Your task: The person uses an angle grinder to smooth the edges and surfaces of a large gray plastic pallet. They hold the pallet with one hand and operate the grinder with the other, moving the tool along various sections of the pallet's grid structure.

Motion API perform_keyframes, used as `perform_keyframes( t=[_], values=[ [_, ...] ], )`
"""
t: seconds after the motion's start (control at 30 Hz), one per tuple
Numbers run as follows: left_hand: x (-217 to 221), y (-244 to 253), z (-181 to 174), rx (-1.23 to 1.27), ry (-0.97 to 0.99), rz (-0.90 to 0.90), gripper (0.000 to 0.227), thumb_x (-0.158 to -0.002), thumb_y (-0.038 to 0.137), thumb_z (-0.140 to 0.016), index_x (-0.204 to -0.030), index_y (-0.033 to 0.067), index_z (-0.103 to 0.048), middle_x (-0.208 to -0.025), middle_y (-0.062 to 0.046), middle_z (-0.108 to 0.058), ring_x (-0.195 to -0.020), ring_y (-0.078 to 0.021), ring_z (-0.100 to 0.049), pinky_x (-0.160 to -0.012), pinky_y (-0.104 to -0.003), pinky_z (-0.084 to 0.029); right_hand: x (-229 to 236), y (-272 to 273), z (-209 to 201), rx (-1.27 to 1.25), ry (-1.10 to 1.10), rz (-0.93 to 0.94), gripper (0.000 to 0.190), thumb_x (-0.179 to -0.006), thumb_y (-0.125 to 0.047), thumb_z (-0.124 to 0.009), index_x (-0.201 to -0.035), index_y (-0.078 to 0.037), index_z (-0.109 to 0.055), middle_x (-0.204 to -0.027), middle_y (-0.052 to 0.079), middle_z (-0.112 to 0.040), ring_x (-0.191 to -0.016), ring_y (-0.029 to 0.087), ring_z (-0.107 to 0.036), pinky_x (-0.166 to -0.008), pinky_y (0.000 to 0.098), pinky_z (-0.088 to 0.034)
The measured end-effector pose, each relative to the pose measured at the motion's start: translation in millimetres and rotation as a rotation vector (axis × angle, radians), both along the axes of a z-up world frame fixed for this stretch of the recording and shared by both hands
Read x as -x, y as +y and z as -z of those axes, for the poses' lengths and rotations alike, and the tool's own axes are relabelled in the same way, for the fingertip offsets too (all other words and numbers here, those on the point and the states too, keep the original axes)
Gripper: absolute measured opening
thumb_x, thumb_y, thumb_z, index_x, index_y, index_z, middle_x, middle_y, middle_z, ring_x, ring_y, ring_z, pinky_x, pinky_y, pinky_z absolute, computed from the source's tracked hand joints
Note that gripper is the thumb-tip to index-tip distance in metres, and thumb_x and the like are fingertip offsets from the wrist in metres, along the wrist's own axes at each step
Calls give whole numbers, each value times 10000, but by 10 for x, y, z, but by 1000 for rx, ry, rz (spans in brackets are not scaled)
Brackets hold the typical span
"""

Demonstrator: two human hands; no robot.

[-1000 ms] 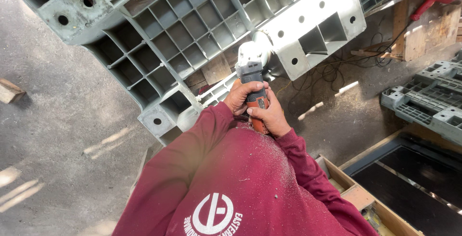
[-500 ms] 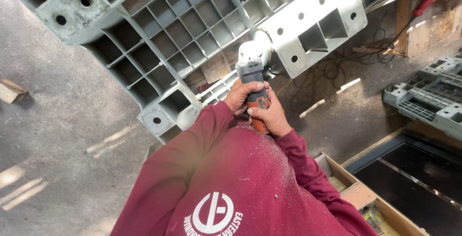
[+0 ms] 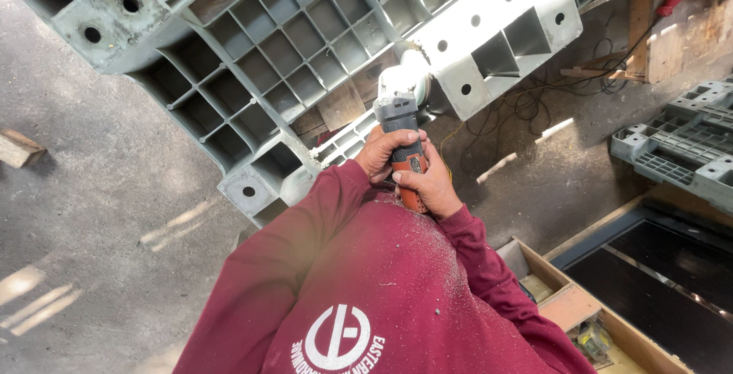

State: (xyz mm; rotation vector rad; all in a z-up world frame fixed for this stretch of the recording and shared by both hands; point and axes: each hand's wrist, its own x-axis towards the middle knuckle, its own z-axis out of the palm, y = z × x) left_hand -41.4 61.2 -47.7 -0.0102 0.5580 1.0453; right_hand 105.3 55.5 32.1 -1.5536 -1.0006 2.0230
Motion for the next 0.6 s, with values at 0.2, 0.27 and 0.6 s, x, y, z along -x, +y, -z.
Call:
perform_keyframes(
  t=[0.2, 0.27, 0.6],
  values=[
    [-2, 8, 9, 6, 36, 8, 474, -825, 214, -791, -1144, -107, -651, -1013, -179, -710, -903, -245, -730, -831, -403, -633, 10, 17, -3, 23, -37, -7, 683, -790, -32, -746, -1383, -51, -407, -1022, 133, -626, -670, 203, -696, -589, 338, -610],
    [6, 7, 11, 6, 25, 9, 474, -826, 214, -791, -1145, -107, -650, -1009, -181, -708, -893, -253, -729, -824, -407, -632, 9, 20, 10, 30, -6, 3, 685, -789, -26, -743, -1382, -52, -400, -1019, 135, -622, -668, 203, -694, -588, 338, -609],
    [-8, 8, 29, 13, 38, 16, 473, -820, 211, -792, -1143, -104, -650, -1001, -185, -708, -872, -264, -731, -811, -414, -633, -17, 20, 31, 39, 5, 18, 723, -780, -29, -749, -1407, -43, -388, -1026, 132, -618, -664, 200, -686, -582, 336, -599]
  ],
)
